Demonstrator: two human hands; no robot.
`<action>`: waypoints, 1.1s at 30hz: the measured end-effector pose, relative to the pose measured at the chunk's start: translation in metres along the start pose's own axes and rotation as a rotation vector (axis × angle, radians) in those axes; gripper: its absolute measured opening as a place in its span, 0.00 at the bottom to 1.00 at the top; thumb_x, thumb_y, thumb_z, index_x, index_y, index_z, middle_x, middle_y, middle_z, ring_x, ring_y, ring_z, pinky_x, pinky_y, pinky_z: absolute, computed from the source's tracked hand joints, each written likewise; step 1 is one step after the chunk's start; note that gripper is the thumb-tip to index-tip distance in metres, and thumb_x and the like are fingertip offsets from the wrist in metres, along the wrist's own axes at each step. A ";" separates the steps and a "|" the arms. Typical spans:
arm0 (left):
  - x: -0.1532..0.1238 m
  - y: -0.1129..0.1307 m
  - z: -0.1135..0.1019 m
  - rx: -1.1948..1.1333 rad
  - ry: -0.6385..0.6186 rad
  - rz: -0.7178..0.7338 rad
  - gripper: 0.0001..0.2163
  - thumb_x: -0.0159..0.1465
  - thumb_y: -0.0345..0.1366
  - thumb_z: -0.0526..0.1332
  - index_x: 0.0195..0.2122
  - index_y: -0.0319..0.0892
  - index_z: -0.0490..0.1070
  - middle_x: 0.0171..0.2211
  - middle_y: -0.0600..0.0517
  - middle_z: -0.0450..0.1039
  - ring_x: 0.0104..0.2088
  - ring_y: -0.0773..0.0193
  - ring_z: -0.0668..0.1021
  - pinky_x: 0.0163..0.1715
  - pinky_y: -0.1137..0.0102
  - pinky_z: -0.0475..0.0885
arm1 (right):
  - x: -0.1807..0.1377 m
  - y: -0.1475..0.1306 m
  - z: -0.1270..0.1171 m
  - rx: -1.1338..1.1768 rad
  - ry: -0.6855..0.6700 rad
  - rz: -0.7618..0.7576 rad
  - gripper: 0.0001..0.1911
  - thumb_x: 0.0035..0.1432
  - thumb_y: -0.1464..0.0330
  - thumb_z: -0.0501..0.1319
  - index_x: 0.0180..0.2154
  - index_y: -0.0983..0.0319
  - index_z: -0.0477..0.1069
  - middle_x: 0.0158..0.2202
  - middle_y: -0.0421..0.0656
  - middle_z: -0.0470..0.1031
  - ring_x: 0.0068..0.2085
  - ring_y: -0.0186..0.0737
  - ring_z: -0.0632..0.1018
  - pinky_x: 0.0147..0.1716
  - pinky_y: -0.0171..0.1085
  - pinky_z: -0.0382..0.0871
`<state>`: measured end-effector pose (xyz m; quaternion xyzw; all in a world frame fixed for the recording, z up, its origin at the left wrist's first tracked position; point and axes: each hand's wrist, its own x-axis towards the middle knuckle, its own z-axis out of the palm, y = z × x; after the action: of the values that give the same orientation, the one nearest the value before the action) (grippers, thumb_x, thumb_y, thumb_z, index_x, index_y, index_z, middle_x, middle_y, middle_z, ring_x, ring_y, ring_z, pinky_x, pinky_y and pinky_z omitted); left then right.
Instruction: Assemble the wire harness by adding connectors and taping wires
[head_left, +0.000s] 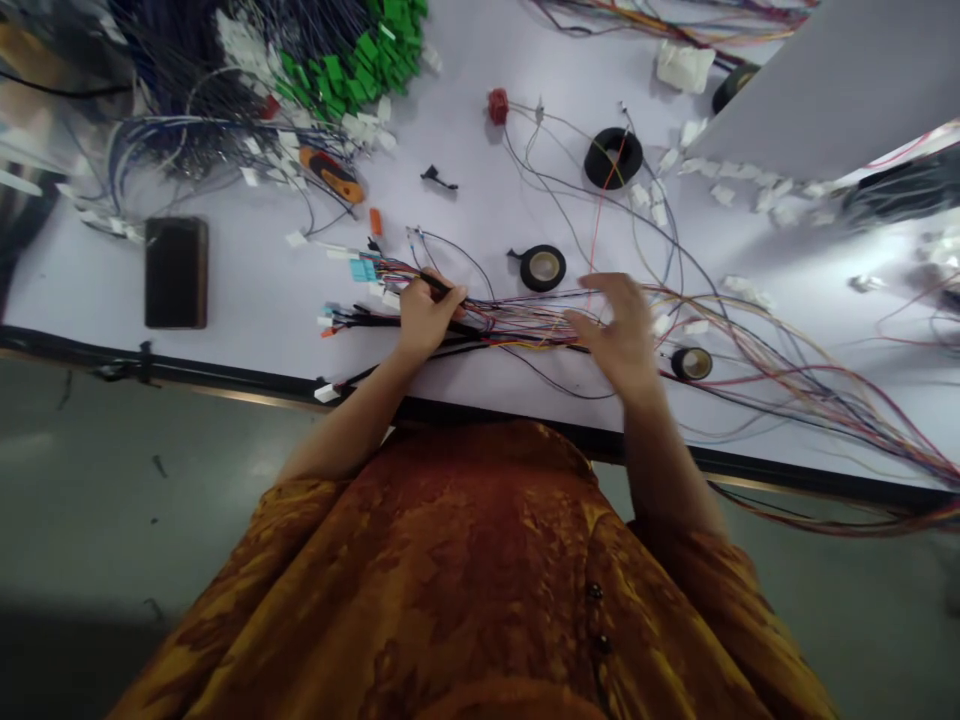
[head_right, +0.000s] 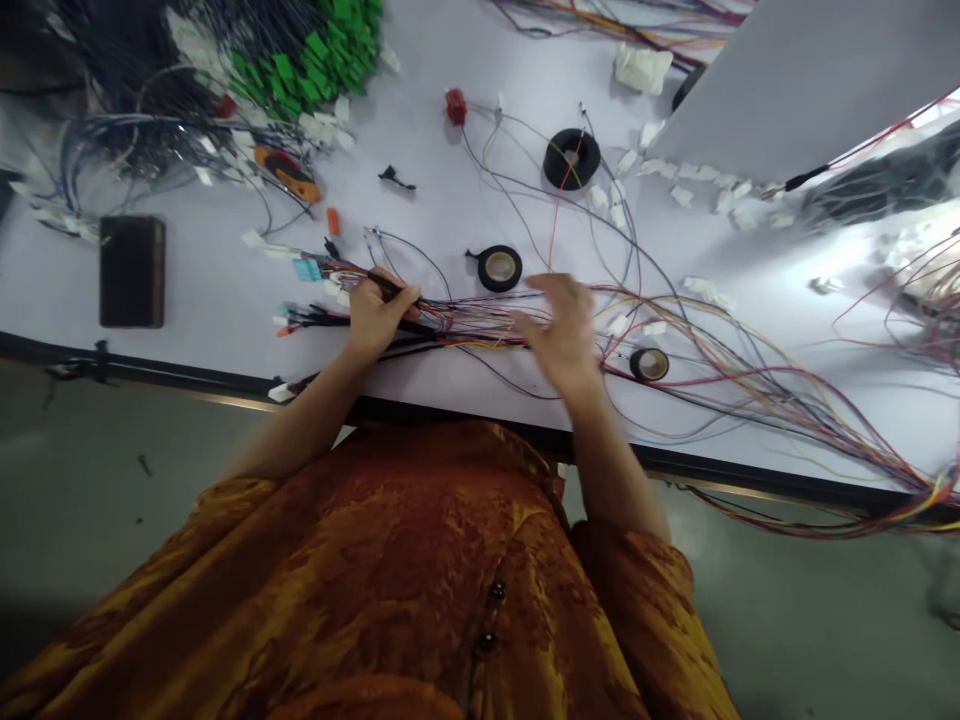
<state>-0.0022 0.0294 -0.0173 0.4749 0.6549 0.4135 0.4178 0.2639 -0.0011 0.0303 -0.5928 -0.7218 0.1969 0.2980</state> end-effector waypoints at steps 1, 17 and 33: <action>0.000 0.000 0.000 0.000 0.000 0.005 0.10 0.58 0.36 0.66 0.31 0.44 0.63 0.20 0.57 0.71 0.22 0.65 0.78 0.25 0.71 0.74 | 0.001 -0.021 0.017 0.016 -0.060 -0.088 0.19 0.65 0.61 0.61 0.53 0.64 0.73 0.53 0.53 0.76 0.57 0.50 0.74 0.60 0.50 0.64; 0.002 0.020 -0.044 0.133 -0.269 -0.122 0.15 0.67 0.45 0.59 0.27 0.42 0.71 0.21 0.48 0.75 0.19 0.62 0.76 0.20 0.68 0.73 | 0.008 -0.008 0.087 -0.187 -0.246 -0.192 0.17 0.72 0.66 0.52 0.47 0.58 0.79 0.41 0.47 0.74 0.45 0.42 0.73 0.46 0.40 0.72; 0.033 0.001 -0.012 0.408 -0.066 0.290 0.07 0.67 0.38 0.57 0.33 0.43 0.69 0.24 0.53 0.72 0.27 0.61 0.75 0.33 0.67 0.66 | 0.146 -0.036 0.083 -0.205 -0.222 -0.007 0.21 0.67 0.73 0.53 0.60 0.69 0.66 0.59 0.56 0.67 0.53 0.45 0.75 0.56 0.42 0.70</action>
<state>-0.0195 0.0594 -0.0181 0.6516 0.6358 0.3127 0.2710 0.1644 0.1387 0.0201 -0.5922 -0.7687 0.1853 0.1550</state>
